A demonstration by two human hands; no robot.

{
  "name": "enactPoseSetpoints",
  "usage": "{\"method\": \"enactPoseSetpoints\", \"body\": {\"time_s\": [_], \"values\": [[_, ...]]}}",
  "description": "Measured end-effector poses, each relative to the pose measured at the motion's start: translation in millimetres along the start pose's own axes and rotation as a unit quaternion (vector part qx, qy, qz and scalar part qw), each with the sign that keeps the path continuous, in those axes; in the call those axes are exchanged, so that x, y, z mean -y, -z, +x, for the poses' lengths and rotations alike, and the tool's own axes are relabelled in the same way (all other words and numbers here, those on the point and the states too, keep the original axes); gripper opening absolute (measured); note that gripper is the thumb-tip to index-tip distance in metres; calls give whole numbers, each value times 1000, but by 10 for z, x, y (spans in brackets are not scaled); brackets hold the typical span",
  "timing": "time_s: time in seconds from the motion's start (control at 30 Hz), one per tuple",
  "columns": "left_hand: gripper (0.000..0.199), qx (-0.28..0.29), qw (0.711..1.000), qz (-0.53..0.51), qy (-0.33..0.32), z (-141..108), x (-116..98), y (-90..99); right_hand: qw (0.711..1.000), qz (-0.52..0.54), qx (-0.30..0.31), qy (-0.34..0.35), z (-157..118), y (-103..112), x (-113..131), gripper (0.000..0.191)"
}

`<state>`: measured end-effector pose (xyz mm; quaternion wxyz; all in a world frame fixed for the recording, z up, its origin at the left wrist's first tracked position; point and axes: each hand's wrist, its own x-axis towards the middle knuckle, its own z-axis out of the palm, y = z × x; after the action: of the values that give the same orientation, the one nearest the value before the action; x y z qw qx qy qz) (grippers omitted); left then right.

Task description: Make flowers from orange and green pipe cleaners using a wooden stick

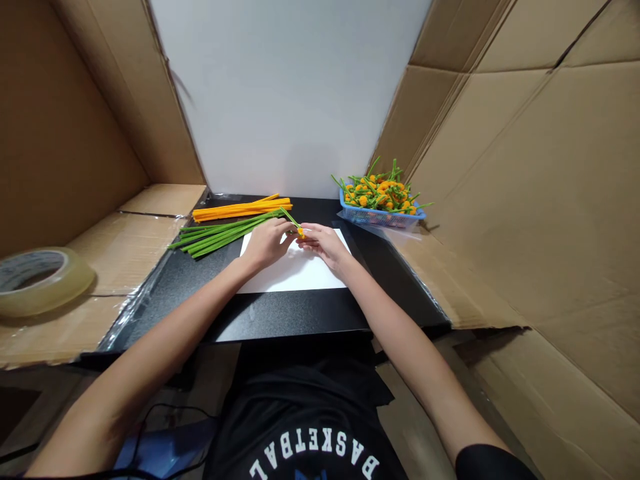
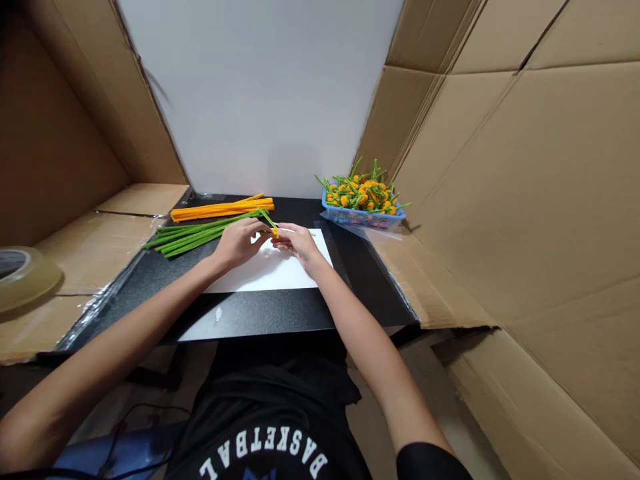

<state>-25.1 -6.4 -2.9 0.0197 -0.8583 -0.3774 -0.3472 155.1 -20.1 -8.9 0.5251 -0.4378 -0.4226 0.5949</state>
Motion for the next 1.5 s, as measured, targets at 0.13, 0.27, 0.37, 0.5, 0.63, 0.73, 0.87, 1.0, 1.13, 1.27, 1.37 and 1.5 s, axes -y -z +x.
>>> {"method": "enactPoseSetpoints", "body": {"time_s": [0.13,0.27,0.37,0.5,0.63,0.73,0.87,1.0,1.13,1.27,1.37,1.5], "values": [[15,-15,999,-37,-4,1,14,-25,998,-42,18,32,-35,-17,49,31],[14,-48,994,-96,10,12,32,-7,992,-85,57,73,-38,-1,79,27],[12,-74,991,-114,12,14,10,18,988,-93,63,108,-33,1,83,30],[11,-83,991,-109,9,7,-50,16,973,-138,43,179,-51,-33,59,25],[13,-97,986,-136,7,-3,-94,-17,955,-179,6,238,-84,-76,26,15],[14,-119,981,-155,-2,-8,-108,-30,956,-153,12,250,-91,-87,23,15],[7,-154,976,-155,-22,-8,-109,-34,960,-119,37,252,-79,-85,29,20],[4,-176,969,-166,-49,-2,-106,-54,954,-131,8,269,-56,-90,3,24],[3,-206,960,-174,-73,10,-111,-68,947,-135,-3,291,-35,-105,-27,25],[2,-222,956,-173,-85,24,-115,-53,949,-113,14,292,-21,-112,-29,29],[2,-234,953,-163,-98,24,-110,-39,959,-82,26,271,-10,-110,-22,32],[5,-215,959,-130,-133,8,-85,-39,974,-33,33,220,5,-106,-21,32]]}}
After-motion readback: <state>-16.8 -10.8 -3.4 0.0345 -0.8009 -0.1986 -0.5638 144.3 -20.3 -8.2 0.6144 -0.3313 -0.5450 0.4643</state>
